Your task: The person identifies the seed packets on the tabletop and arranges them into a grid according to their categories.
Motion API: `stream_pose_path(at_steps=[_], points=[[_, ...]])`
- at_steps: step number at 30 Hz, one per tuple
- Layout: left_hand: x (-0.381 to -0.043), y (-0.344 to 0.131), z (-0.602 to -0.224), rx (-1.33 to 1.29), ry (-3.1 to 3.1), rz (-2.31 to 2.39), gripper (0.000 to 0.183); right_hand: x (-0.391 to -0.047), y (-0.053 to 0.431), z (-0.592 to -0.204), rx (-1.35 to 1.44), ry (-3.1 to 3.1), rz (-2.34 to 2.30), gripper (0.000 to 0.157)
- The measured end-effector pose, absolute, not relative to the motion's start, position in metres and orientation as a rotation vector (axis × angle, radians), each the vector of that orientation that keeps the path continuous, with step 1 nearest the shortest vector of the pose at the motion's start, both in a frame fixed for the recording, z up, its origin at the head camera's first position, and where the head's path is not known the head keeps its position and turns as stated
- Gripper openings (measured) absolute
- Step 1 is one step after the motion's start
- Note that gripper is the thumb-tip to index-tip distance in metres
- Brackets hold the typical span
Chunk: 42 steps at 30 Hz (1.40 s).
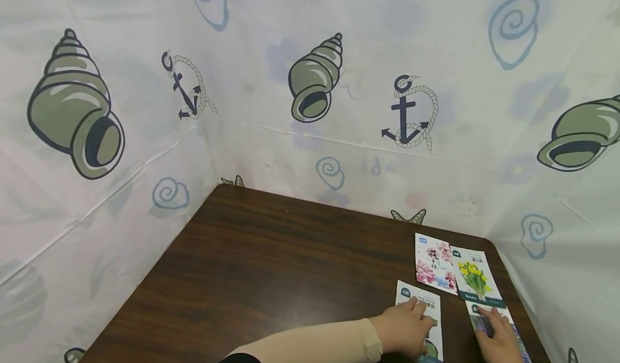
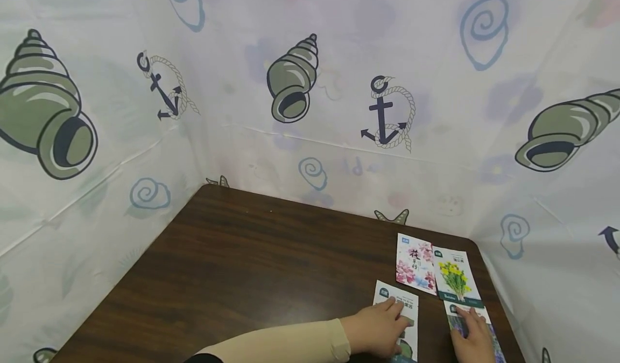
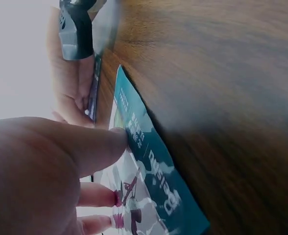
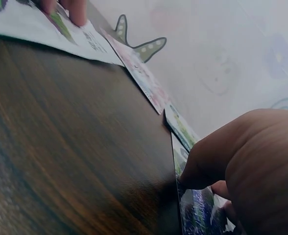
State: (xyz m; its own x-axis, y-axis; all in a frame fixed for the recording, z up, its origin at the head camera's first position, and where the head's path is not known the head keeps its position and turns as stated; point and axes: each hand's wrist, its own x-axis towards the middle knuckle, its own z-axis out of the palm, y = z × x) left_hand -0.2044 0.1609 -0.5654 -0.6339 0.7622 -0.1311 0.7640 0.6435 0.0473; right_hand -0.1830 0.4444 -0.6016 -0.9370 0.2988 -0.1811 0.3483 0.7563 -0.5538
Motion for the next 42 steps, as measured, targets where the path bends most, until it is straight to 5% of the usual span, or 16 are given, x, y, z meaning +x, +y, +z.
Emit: stream_pose_path(at_steps=[6,15,42], points=[[-0.205,0.147,-0.566,1.196,2.826,-0.013,0.050,-0.181,0.441,-0.602,0.591,2.856,-0.953,0.064],[-0.212,0.117,-0.562,1.009,2.904,0.010,0.076,-0.179,0.441,-0.598,0.546,2.832,-0.932,0.063],[-0.301,-0.014,-0.577,0.430,2.827,0.657,0.090,-0.181,0.438,-0.594,0.561,2.823,-0.924,0.063]])
